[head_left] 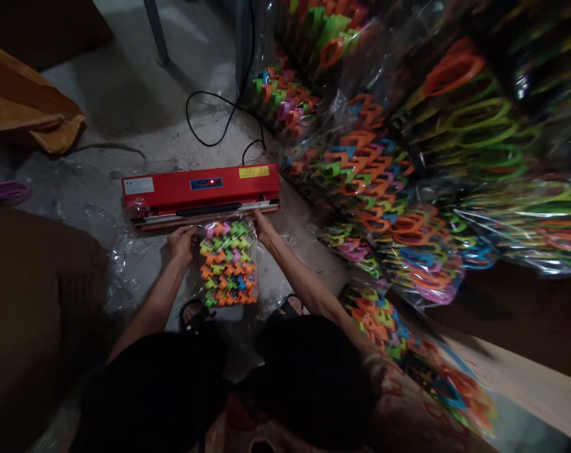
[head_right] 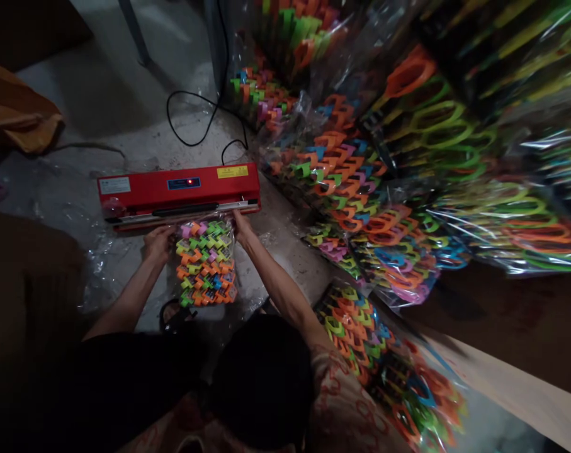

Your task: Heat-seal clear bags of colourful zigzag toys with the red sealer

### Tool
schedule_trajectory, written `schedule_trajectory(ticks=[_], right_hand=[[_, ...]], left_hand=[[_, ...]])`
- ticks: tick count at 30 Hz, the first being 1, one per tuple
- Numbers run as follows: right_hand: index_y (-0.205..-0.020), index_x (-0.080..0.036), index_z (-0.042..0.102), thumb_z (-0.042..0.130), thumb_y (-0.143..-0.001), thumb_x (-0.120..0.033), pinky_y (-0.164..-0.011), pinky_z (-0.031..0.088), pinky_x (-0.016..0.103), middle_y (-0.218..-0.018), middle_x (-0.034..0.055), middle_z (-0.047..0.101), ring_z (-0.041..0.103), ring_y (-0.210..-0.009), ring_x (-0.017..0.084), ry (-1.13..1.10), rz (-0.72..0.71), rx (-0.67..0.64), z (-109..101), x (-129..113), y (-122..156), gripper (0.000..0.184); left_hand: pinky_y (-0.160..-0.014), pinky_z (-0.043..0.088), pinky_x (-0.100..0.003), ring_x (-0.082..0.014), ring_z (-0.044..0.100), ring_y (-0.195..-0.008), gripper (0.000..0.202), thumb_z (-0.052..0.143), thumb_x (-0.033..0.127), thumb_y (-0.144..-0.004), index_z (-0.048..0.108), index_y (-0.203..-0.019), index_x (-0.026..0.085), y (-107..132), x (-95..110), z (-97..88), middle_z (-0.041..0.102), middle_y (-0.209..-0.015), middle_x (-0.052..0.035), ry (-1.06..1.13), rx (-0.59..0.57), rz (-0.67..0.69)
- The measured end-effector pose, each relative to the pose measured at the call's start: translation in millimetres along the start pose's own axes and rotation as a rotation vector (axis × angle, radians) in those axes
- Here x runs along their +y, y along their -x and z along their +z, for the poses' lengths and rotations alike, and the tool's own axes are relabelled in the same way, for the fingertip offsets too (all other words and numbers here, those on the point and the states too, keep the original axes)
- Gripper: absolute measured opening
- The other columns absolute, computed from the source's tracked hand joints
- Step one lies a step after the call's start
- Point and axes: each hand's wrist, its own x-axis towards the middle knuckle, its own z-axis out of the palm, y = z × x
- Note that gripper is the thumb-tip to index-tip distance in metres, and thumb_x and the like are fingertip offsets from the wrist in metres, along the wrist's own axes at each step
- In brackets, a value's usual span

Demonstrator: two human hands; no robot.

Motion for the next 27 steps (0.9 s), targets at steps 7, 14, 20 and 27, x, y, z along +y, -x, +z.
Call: schedule_trajectory(ticks=[7,14,20,27], right_hand=[[-0.073,-0.023,0.062,0.091,-0.073,-0.023,-0.060,0.047,0.022,-0.062,-0.0062,0.062,0.055,-0.060,0.011,-0.098,-0.014,0.024,0,-12,24,0.029],[-0.087,-0.027,0.051,0.079,-0.088,-0.022,-0.086,0.059,0.031,-0.083,-0.0007,0.070,0.070,-0.086,0.019,0.113,-0.199,0.198,0,-24,50,0.028],[-0.109,-0.021,0.082,0.080,-0.109,-0.035,-0.099,0.052,0.034,-0.119,0.0122,0.085,0.076,-0.118,0.030,1.192,-0.624,-0.333,21,-70,44,0.013],[-0.130,-0.024,0.093,0.069,-0.119,-0.034,-0.096,0.051,0.035,-0.134,0.0157,0.089,0.080,-0.127,0.034,1.637,-0.562,-0.501,50,-93,40,0.029]], left_hand=[[-0.056,0.047,-0.022,-0.0130,0.057,-0.057,0.024,0.082,0.021,-0.073,0.058,-0.075,0.024,-7,13,3.1,0.058,-0.063,0.0051,0.112,0.060,0.034],[-0.078,0.061,-0.026,-0.0166,0.074,-0.077,0.023,0.077,0.012,-0.079,0.057,-0.084,0.024,0,18,-13.6,0.070,-0.080,-0.0004,0.201,0.105,0.111],[-0.085,0.058,-0.029,-0.0177,0.062,-0.080,0.016,0.075,0.014,-0.082,0.065,-0.089,0.024,7,14,-43.8,0.066,-0.088,0.0009,0.078,0.273,0.305],[-0.116,0.050,-0.039,-0.0314,0.075,-0.111,0.019,0.084,0.001,-0.086,0.076,-0.083,0.018,-35,93,-44.0,0.068,-0.086,-0.0035,-0.762,-0.240,0.694]])
